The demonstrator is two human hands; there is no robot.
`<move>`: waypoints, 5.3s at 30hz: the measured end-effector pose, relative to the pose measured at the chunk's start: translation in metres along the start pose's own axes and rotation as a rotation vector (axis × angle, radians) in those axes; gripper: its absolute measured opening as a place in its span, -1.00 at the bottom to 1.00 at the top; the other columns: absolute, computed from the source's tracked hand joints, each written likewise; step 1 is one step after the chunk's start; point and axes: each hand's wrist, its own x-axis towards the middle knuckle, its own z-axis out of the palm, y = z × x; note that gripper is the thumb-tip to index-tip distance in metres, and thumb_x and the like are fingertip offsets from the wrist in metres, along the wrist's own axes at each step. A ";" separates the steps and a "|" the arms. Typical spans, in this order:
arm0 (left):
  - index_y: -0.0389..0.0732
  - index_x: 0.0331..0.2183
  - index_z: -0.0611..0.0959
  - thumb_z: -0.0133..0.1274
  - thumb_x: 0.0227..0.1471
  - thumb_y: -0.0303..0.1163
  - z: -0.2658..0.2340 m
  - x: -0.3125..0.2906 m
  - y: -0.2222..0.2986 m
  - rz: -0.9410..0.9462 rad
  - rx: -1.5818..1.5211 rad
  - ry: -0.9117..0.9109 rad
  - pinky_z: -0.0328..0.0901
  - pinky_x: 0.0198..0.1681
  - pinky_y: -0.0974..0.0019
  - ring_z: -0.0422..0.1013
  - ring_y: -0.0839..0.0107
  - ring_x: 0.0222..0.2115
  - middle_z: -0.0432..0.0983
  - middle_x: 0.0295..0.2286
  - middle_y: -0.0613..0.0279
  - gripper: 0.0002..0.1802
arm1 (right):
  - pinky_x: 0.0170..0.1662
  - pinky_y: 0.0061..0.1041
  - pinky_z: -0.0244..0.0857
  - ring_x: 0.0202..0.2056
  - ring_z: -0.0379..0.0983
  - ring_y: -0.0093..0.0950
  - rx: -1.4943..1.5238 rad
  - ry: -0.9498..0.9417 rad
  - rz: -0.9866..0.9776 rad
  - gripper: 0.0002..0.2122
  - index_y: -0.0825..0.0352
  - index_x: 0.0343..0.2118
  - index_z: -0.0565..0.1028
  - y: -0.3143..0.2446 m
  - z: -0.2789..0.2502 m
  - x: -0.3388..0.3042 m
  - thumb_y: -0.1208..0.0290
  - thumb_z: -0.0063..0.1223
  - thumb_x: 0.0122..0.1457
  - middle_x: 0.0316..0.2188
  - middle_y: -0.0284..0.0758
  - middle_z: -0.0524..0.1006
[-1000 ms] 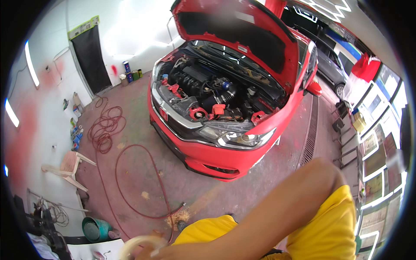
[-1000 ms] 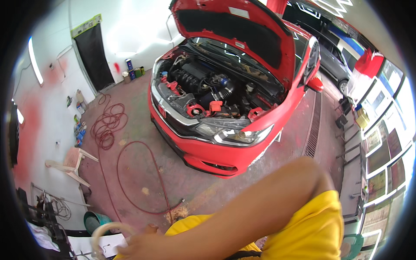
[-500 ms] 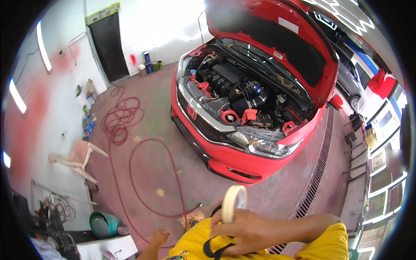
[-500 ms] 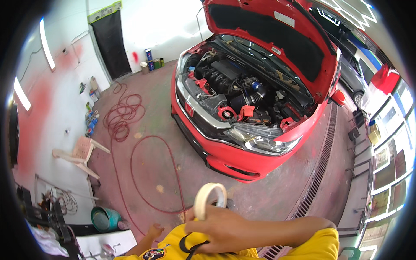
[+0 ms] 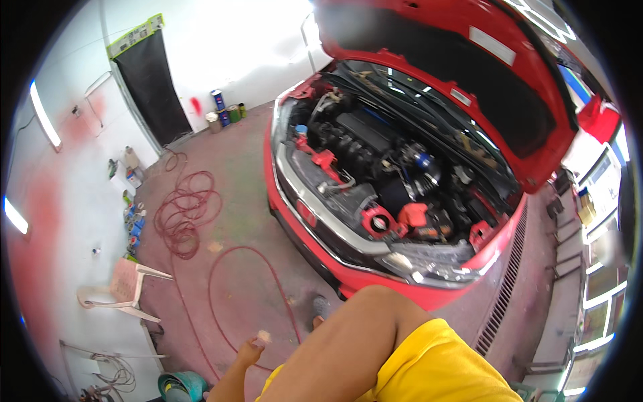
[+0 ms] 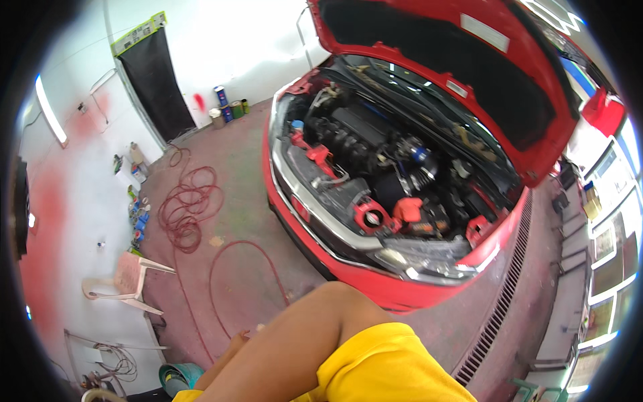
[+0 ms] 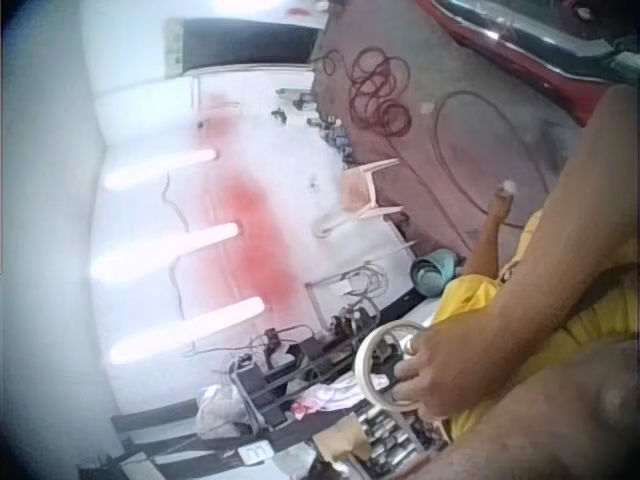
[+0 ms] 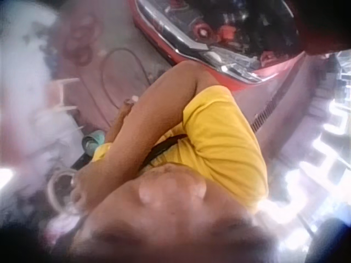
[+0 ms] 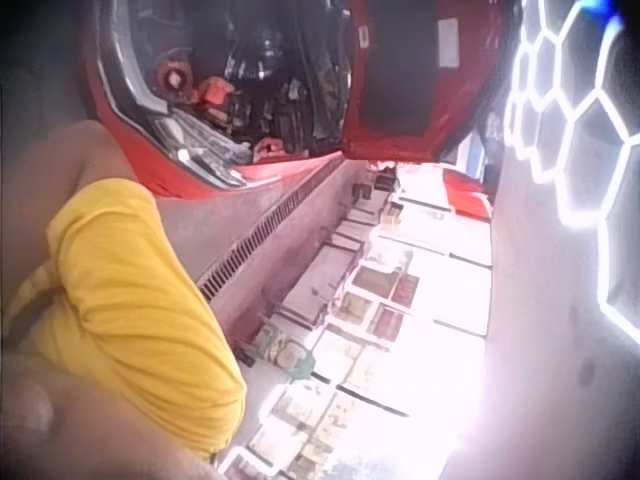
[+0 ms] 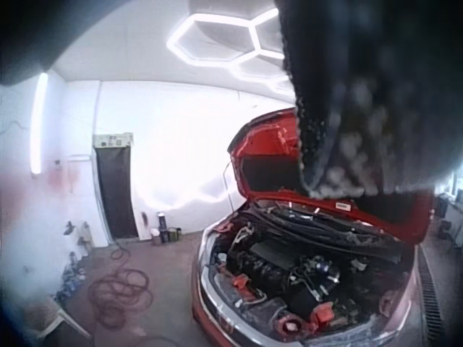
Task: The person kneels by the front of a red car and uses masking tape to secure newspaper over the wheel arch and bumper area. They then stand, open the car's hood, and inspect the engine bay before closing the hood and walking to a nearby table.
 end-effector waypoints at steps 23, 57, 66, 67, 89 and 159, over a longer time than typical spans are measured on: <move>-0.40 0.17 0.58 0.33 0.06 -0.17 -0.370 0.409 -0.018 -0.101 0.121 0.070 0.42 0.15 0.06 0.53 -0.10 0.10 0.61 0.03 -0.29 -0.27 | -0.10 -0.21 0.40 -0.12 0.50 -0.21 0.313 0.048 0.070 -0.75 0.27 -0.16 0.57 0.450 -0.324 0.106 0.22 0.26 0.22 -0.17 -0.23 0.54; -0.34 -0.23 0.77 0.27 0.15 -0.08 -0.533 0.921 0.970 1.008 0.065 -0.137 0.46 -0.17 0.13 0.64 0.18 -0.32 0.73 -0.36 -0.03 -0.55 | -0.20 -0.33 0.43 -0.33 0.59 -0.34 -1.631 1.737 1.916 -0.76 0.34 -0.08 0.65 0.568 -0.590 -0.368 0.37 0.27 0.23 -0.35 -0.17 0.65; -0.13 0.29 0.42 0.39 0.00 -0.13 -0.407 1.016 1.273 1.348 0.233 -0.197 0.32 0.24 -0.06 0.31 -0.13 0.25 0.30 0.27 -0.20 -0.11 | -0.39 -0.23 0.40 -0.52 0.55 -0.30 -1.683 2.044 2.697 -0.77 0.41 -0.21 0.66 0.741 -0.515 -0.350 0.35 0.33 0.18 -0.57 -0.18 0.60; -0.09 0.33 0.36 0.40 -0.03 -0.12 -0.394 1.022 1.298 1.385 0.254 -0.203 0.29 0.27 -0.09 0.28 -0.17 0.28 0.25 0.29 -0.22 -0.05 | -0.37 -0.23 0.43 -0.51 0.58 -0.29 -1.507 2.118 2.749 -0.77 0.42 -0.25 0.67 0.770 -0.521 -0.339 0.34 0.34 0.16 -0.57 -0.16 0.62; 0.34 0.52 -0.22 0.48 -0.21 -0.10 -0.343 1.029 1.477 1.670 0.619 -0.510 -0.09 0.47 -0.28 -0.27 -0.33 0.49 -0.38 0.49 -0.29 0.51 | -0.29 -0.25 0.53 -0.44 0.67 -0.25 -0.826 2.963 2.533 -0.77 0.42 -0.29 0.70 0.992 -0.646 -0.238 0.33 0.36 0.11 -0.53 -0.11 0.69; -0.21 0.15 0.59 0.18 0.14 -0.15 -0.409 0.992 1.117 2.143 1.075 -0.376 0.09 0.38 -0.16 0.28 -0.03 0.29 0.47 0.15 -0.06 -0.41 | -0.31 -0.43 0.45 -0.42 0.61 -0.44 -0.966 3.368 1.444 -0.76 0.47 -0.24 0.67 0.959 -0.418 -0.305 0.34 0.32 0.21 -0.45 -0.19 0.67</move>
